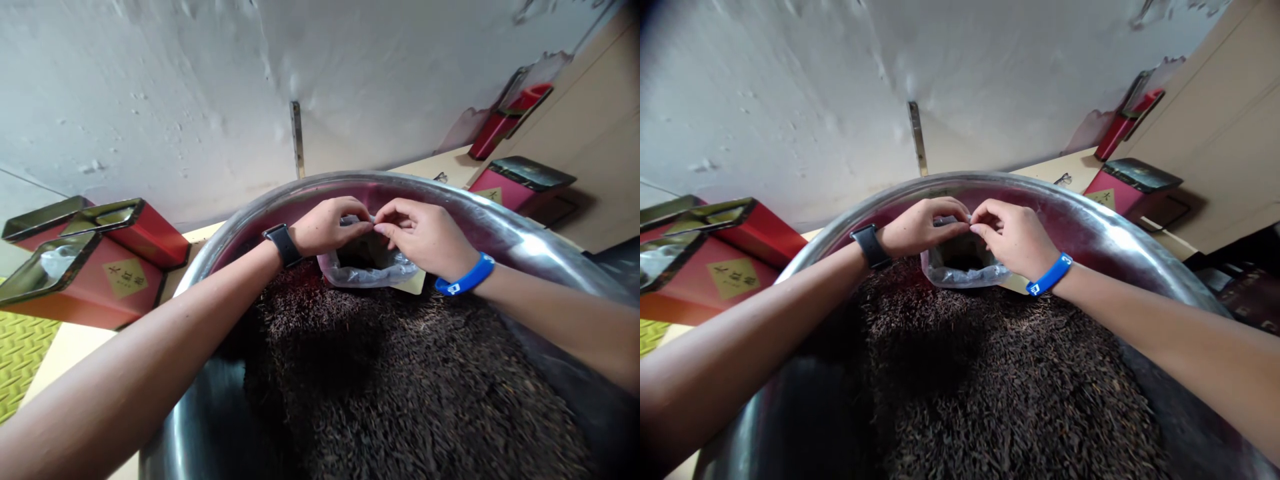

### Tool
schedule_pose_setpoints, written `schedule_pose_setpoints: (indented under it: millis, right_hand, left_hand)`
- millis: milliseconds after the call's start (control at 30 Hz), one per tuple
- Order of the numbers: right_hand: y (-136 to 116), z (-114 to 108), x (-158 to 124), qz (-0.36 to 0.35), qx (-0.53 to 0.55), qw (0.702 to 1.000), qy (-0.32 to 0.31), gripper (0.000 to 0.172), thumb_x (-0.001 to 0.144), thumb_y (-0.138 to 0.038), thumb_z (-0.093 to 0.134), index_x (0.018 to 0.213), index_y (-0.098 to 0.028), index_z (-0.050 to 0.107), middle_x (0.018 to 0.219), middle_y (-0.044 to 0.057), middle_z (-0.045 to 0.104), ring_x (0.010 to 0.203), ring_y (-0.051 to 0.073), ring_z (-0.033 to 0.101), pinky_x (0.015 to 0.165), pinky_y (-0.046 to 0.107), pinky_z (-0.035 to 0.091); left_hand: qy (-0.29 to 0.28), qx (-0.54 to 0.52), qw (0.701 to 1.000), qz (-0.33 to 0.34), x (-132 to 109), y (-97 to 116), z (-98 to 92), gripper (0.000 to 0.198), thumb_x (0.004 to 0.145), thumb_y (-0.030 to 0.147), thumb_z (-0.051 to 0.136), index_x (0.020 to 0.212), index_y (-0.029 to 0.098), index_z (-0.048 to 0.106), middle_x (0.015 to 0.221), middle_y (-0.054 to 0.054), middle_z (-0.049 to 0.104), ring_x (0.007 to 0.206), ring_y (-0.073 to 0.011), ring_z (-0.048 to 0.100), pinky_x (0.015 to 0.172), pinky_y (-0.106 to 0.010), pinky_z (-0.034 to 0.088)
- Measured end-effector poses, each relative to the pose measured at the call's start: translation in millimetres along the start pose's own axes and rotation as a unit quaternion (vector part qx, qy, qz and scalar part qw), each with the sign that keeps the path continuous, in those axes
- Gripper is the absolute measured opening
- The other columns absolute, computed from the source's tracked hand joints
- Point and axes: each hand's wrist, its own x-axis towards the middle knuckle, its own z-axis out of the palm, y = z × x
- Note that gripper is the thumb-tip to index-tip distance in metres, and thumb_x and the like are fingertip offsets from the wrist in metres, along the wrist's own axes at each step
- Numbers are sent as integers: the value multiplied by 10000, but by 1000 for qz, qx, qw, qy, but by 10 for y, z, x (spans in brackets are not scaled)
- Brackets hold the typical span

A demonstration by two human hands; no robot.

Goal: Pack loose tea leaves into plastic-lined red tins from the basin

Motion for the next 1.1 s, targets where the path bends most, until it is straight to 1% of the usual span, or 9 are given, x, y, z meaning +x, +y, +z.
schedule_pose_setpoints:
  millis: [100,200,300,467,700,967,1100]
  right_hand:
    - [-11,-14,-4,-13,-24,1000,2,82,776,-274,552,791,-195,567,693,19,608,545,121,560,537,274,494]
    - [-17,-10,-11,-28,-47,998,8,66,770,-253,556,800,-195,568,706,17,615,584,126,568,569,274,483]
    - [-27,0,-19,-33,-64,997,10,59,767,-242,553,801,-198,574,718,15,619,600,128,567,569,270,473]
    - [-53,8,-31,-54,-75,996,11,64,759,-212,542,809,-201,580,739,17,618,604,124,559,558,259,478]
    - [-81,19,-46,-73,-94,993,19,72,754,-211,530,809,-209,576,758,26,628,622,142,568,594,287,492]
    - [-88,10,-48,-128,-194,972,24,93,762,-193,492,806,-238,561,781,30,627,675,170,567,651,322,451]
    - [-79,25,-53,-144,-206,967,26,93,764,-183,482,806,-227,552,788,35,623,686,169,565,653,315,438]
  left_hand:
    - [-8,-7,1000,-14,-2,25,-21,210,817,285,480,887,149,625,920,-42,632,868,-124,562,810,-262,427]
    - [-13,-16,999,-24,-8,40,-35,215,816,272,477,906,141,622,912,-44,635,860,-122,563,803,-255,424]
    - [-14,-20,999,-22,-13,36,-37,211,811,266,481,914,146,623,917,-39,635,859,-122,561,807,-257,421]
    - [-18,-12,1000,-16,-10,15,-29,193,804,261,490,876,147,628,923,-41,626,869,-128,554,816,-266,418]
    - [-25,-5,999,-48,4,52,-25,181,792,230,479,861,141,621,916,-47,617,851,-134,547,793,-267,419]
    - [-29,-1,997,-75,22,76,-7,193,777,216,452,838,132,615,868,-46,615,796,-137,546,734,-262,421]
    - [-30,-18,996,-88,20,92,-10,192,772,201,449,837,132,616,858,-43,617,788,-134,546,718,-255,421]
